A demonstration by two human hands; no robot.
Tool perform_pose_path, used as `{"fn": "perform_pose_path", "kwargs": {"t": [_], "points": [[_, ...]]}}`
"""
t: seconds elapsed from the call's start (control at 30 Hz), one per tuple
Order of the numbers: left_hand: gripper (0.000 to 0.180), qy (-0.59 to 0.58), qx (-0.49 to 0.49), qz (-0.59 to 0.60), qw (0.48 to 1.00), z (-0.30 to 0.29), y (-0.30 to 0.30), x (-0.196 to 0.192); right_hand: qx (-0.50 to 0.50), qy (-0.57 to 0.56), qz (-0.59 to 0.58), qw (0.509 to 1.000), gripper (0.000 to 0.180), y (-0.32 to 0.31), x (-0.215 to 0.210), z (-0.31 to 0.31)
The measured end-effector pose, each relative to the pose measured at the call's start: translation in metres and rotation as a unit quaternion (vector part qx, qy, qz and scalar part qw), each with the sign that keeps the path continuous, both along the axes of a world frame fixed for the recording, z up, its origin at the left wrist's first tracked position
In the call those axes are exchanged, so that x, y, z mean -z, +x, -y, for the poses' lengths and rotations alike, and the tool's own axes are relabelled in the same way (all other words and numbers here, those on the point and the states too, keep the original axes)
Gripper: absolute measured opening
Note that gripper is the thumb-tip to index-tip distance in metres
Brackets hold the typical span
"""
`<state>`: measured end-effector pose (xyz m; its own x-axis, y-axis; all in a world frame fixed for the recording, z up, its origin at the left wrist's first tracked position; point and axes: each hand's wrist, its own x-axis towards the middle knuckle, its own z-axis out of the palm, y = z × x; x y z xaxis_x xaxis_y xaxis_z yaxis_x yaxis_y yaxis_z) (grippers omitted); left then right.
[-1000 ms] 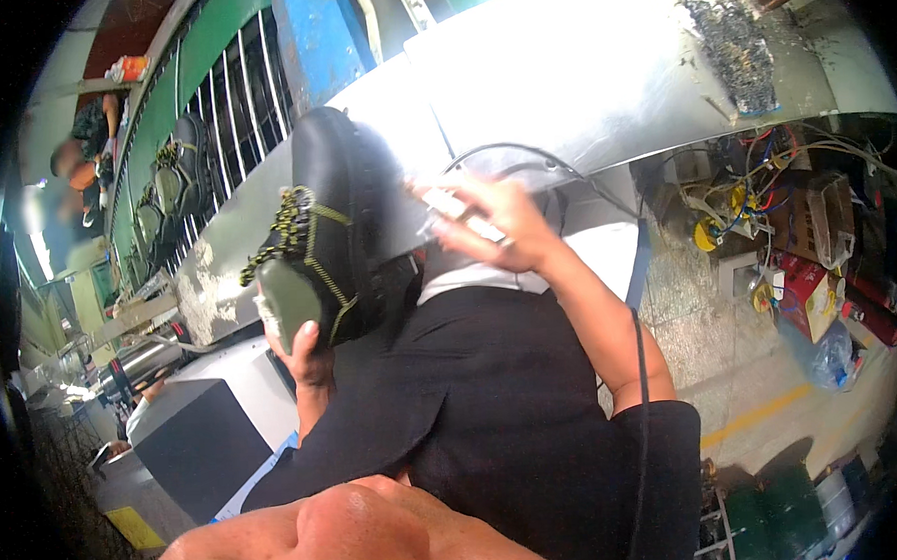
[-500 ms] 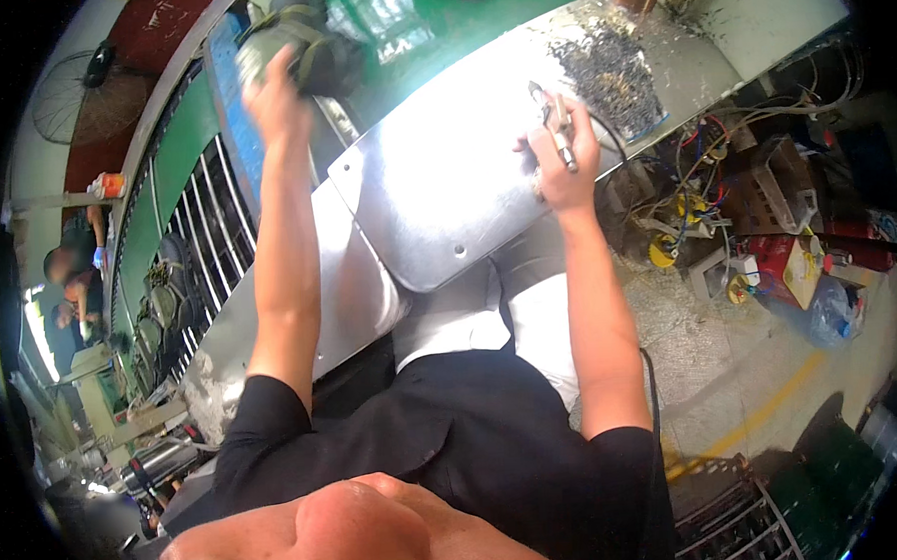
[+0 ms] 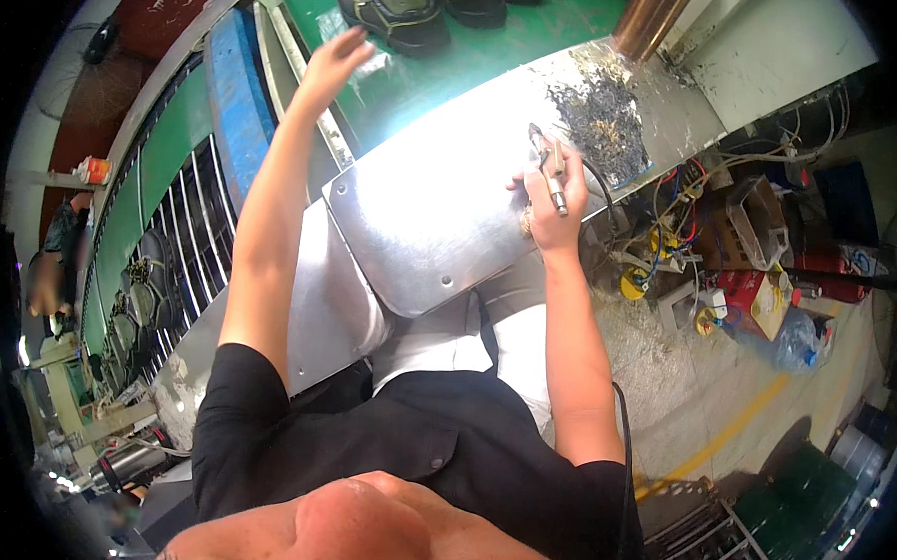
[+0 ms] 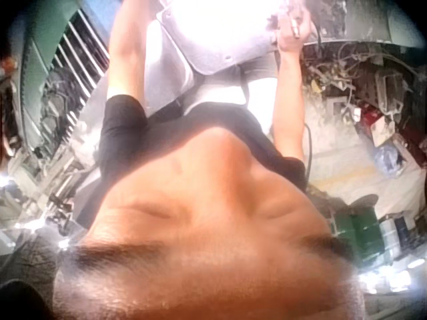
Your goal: The person picks up shoes from a conveyor belt, uses a handheld spray tool to apply a coating to the outsoles and sides, and returns each shoe to the belt.
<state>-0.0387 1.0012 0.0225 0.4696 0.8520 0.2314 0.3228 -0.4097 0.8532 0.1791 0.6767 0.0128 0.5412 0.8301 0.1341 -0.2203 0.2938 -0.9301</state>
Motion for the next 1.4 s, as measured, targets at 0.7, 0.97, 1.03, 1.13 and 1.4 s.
{"fn": "perform_pose_path", "kwargs": {"t": [0.7, 0.97, 1.03, 1.13, 1.4], "points": [[0.099, 0.137, -0.695, -0.148, 0.69, 0.173, -0.553, 0.049, 0.032, -0.032, 0.058, 0.997, 0.046, -0.01, -0.006, -0.004], [0.042, -0.05, -0.54, 0.498, 0.677, 0.176, -0.543, 0.028, 0.039, -0.018, 0.047, 0.998, 0.046, -0.007, 0.0, -0.005], [0.043, -0.057, -0.444, 0.495, 0.744, 0.173, -0.557, 0.039, 0.034, -0.012, 0.049, 0.998, 0.046, -0.008, -0.001, -0.007], [0.049, -0.141, -0.283, 0.49, 0.812, 0.168, -0.52, 0.027, 0.037, -0.007, 0.057, 0.998, 0.045, -0.01, -0.002, -0.004], [0.077, -0.121, -0.12, 0.112, 0.979, 0.248, -0.373, -0.006, 0.04, -0.002, 0.079, 0.996, 0.044, -0.009, -0.001, 0.002]]}}
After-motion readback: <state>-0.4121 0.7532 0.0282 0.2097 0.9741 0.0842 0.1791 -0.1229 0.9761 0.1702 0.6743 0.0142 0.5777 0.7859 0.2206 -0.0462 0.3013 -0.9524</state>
